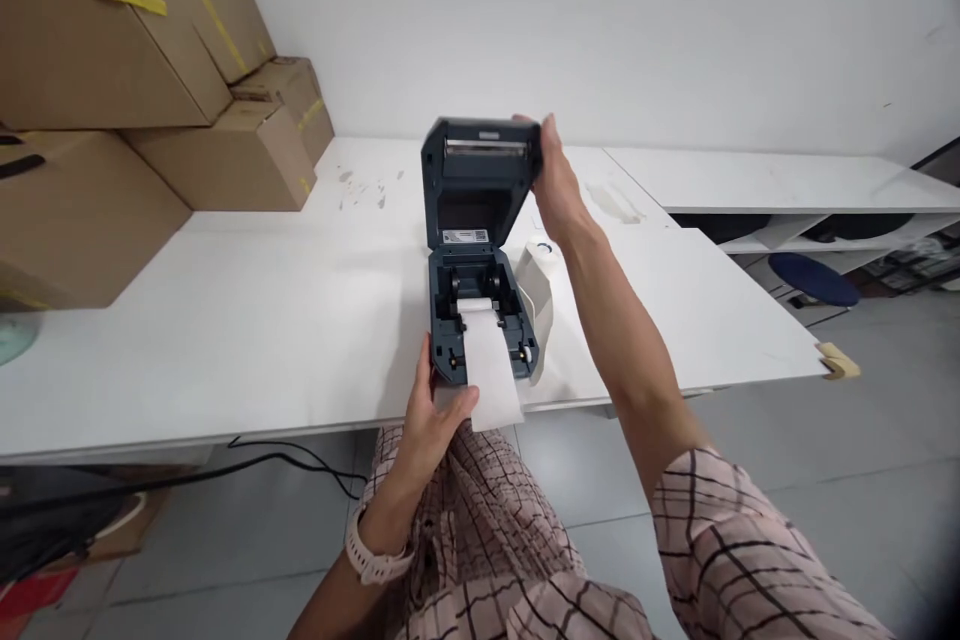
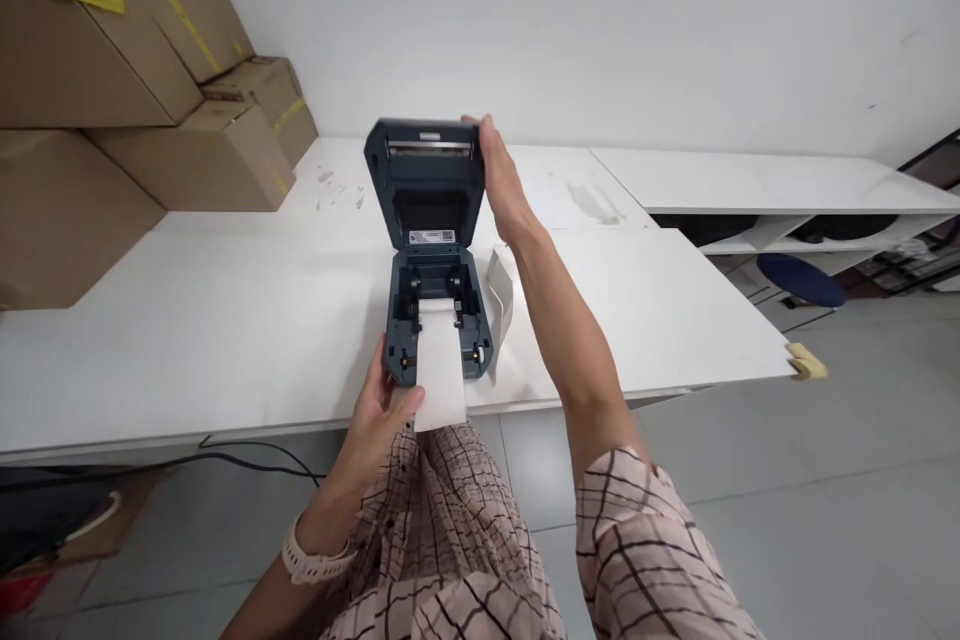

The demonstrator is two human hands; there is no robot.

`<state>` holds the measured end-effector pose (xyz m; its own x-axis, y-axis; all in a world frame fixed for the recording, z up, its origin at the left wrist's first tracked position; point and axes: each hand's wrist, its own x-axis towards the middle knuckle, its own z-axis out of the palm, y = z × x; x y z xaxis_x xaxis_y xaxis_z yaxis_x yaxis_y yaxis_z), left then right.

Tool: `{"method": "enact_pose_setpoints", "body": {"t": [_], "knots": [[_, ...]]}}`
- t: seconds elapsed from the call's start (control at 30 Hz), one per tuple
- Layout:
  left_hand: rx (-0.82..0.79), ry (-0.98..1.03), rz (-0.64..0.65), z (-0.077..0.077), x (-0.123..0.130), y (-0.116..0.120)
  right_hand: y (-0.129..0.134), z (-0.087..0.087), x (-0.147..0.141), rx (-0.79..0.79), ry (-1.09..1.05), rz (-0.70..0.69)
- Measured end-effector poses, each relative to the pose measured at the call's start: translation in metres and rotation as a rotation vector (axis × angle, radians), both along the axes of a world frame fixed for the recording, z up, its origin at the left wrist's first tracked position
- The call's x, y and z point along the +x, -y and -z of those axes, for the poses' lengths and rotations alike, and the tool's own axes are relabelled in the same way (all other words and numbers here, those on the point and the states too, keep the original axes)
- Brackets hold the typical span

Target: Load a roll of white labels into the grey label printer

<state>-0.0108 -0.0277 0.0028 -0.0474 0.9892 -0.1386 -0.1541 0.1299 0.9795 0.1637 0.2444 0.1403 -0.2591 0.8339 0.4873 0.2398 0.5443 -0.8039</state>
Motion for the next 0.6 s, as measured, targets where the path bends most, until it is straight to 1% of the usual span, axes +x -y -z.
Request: {"method": "enact_pose_setpoints", "body": {"t": [0.07,0.1,0.17,0.2,0.27,0.3,0.37,0.47,0.53,0.6], "knots": [[0.0,0.014,-0.019,0.003,-0.006,0.0,0.05,0.019,0.008,-0.031,-0.14,-0.01],[0.003,0.022,-0.04,0.004,-0.009,0.0,0.078,0.029,0.012,-0.05,-0.159,-0.017],[0.016,0.034,-0.094,0.005,-0.013,-0.004,0.129,0.05,0.019,-0.081,-0.113,-0.013],[0.028,0.031,-0.124,0.003,-0.014,-0.007,0.151,0.06,0.02,-0.096,-0.065,-0.003],[0.053,0.01,-0.17,-0.003,-0.014,-0.014,0.182,0.075,0.02,-0.134,0.012,0.032],[0.06,-0.006,-0.186,-0.008,-0.014,-0.018,0.192,0.082,0.019,-0.162,0.025,0.058],[0.049,-0.038,-0.184,-0.018,-0.011,-0.026,0.202,0.092,0.018,-0.224,0.012,0.125],[0.022,-0.027,-0.107,-0.029,-0.005,-0.036,0.202,0.108,0.016,-0.323,-0.035,0.201],[0.036,0.004,-0.056,-0.03,-0.002,-0.039,0.2,0.118,0.015,-0.421,-0.12,0.189],[0.067,0.011,-0.051,-0.027,-0.002,-0.04,0.2,0.127,0.013,-0.535,-0.237,0.159]]}}
